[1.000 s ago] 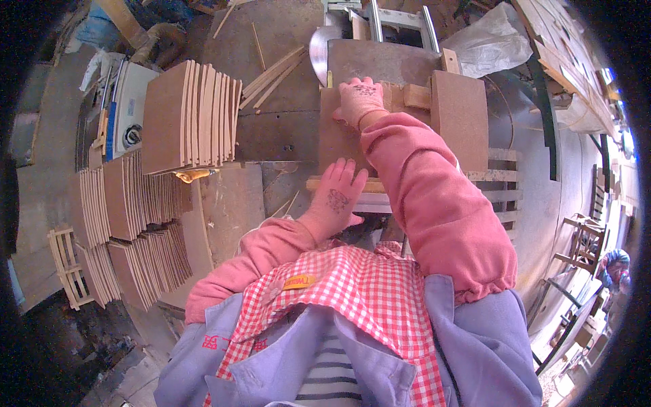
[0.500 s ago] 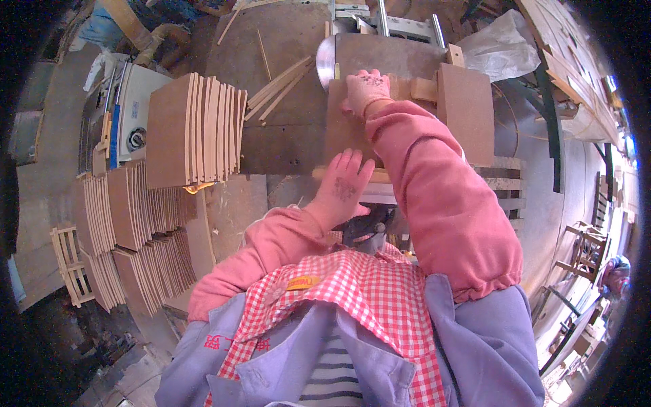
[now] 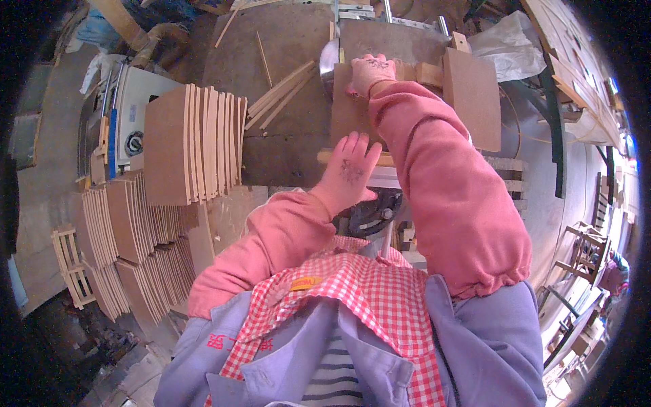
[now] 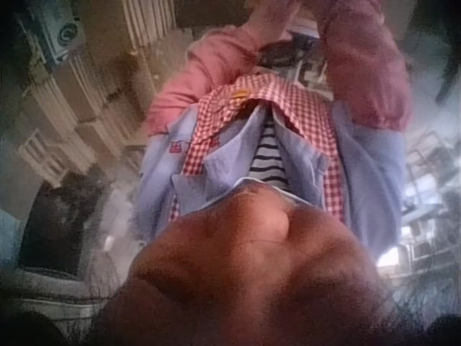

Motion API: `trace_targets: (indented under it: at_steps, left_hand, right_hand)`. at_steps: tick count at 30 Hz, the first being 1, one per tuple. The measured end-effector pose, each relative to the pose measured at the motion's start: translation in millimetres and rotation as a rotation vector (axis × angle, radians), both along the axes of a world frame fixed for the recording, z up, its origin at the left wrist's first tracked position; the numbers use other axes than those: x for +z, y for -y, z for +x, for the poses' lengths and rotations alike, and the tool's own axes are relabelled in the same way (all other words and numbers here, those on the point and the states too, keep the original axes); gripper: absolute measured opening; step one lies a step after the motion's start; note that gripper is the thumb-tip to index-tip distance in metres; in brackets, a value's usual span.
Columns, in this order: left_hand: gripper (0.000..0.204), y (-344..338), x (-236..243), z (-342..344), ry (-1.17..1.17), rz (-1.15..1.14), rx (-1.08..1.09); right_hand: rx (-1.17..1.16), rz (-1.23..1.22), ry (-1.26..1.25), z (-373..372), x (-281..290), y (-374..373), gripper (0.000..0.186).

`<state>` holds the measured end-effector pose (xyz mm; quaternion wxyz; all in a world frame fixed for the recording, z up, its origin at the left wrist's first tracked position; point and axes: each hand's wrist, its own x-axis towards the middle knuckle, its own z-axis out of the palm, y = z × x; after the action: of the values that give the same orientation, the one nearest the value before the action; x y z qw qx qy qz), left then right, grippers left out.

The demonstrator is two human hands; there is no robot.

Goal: The person repeatedly places rectangular wooden boards onto a table saw jig and pushes them through the blade to trim the edges. After each cut, the person removes the board and places it into a growing stack nearby.

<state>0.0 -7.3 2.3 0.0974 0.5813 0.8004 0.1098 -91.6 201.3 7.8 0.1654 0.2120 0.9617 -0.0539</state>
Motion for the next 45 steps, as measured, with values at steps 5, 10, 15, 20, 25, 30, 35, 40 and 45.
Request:
trace_targets:
  at_steps: [5,10,15,20,25,30,35,40,45]
  left_hand:
    - [0.102,-11,-1,-14,-0.039,0.046,0.014]
    - [0.105,-28,-3,-32,0.021,0.005,0.013]
    - [0.101,-38,-2,-45,0.039,0.048,0.029]
    - [0.098,-49,-3,-57,0.058,0.054,0.027]
    - [0.096,-58,-5,-68,0.003,0.053,0.016]
    - [0.097,-65,-7,-75,-0.013,0.04,0.019]
    - [0.096,-60,-7,-70,-0.035,0.046,0.018]
    - [0.092,-40,-3,-45,-0.012,0.037,0.019]
    - [0.105,-6,-1,-9,-0.001,0.001,-0.017]
  right_hand:
    - [0.003,0.019,0.002,-16,1,-12,0.06]
    - [-0.022,0.05,0.035,-34,1,-21,0.061]
    - [-0.032,0.051,0.028,-48,-1,-33,0.062]
    - [-0.07,0.034,0.054,-60,2,-40,0.063]
    - [-0.059,0.051,0.049,-69,-2,-49,0.065]
    - [-0.064,0.046,0.021,-78,-8,-58,0.065]
    - [-0.067,0.063,0.042,-75,-9,-55,0.065]
    - [-0.054,0.02,-0.03,-45,-12,-37,0.063]
    - [-0.042,-0.011,-0.062,-3,-11,-5,0.06]
